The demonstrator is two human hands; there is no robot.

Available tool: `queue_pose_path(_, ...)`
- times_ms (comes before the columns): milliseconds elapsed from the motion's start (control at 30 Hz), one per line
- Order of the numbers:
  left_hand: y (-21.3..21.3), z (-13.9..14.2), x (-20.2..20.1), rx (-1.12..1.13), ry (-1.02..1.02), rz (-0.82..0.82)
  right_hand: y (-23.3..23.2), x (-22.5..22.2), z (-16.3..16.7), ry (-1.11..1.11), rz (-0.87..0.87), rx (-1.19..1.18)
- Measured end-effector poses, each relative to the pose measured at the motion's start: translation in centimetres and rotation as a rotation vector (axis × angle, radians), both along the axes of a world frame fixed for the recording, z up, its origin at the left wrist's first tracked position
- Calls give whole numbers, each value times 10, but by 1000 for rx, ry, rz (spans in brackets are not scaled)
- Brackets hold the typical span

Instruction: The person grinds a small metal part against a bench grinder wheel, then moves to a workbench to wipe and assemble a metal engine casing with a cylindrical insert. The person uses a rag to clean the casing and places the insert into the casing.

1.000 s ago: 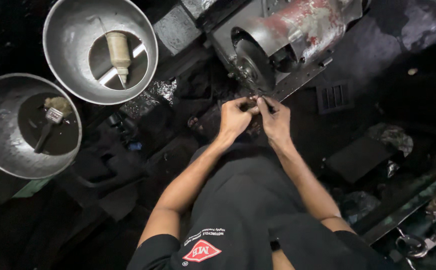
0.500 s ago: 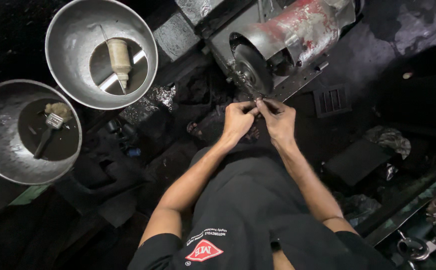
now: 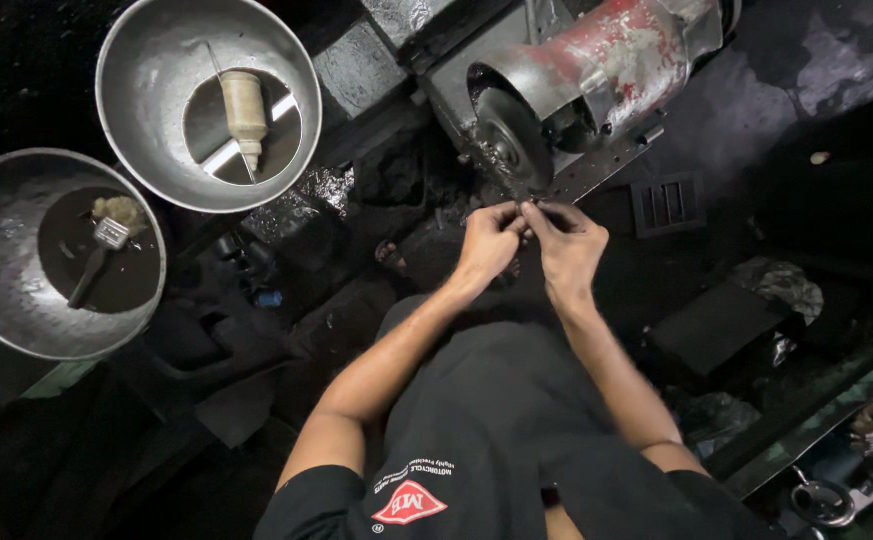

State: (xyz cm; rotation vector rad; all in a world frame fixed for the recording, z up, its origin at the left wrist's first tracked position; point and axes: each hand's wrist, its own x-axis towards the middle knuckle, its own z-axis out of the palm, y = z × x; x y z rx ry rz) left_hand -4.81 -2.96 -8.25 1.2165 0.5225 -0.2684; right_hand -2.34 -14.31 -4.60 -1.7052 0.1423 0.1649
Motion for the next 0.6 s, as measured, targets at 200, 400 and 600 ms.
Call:
queue_pose_path(200, -3, -22, 5, 24, -627, -24, -19, -2, 19, -732, 189, -274)
queue_pose_path(400, -9, -26, 5, 192, -370, 87, -26, 12, 2, -338, 276, -173)
queue_pose_path(600, 3, -23, 13, 465, -306, 102, -17, 18, -26, 75, 218, 25)
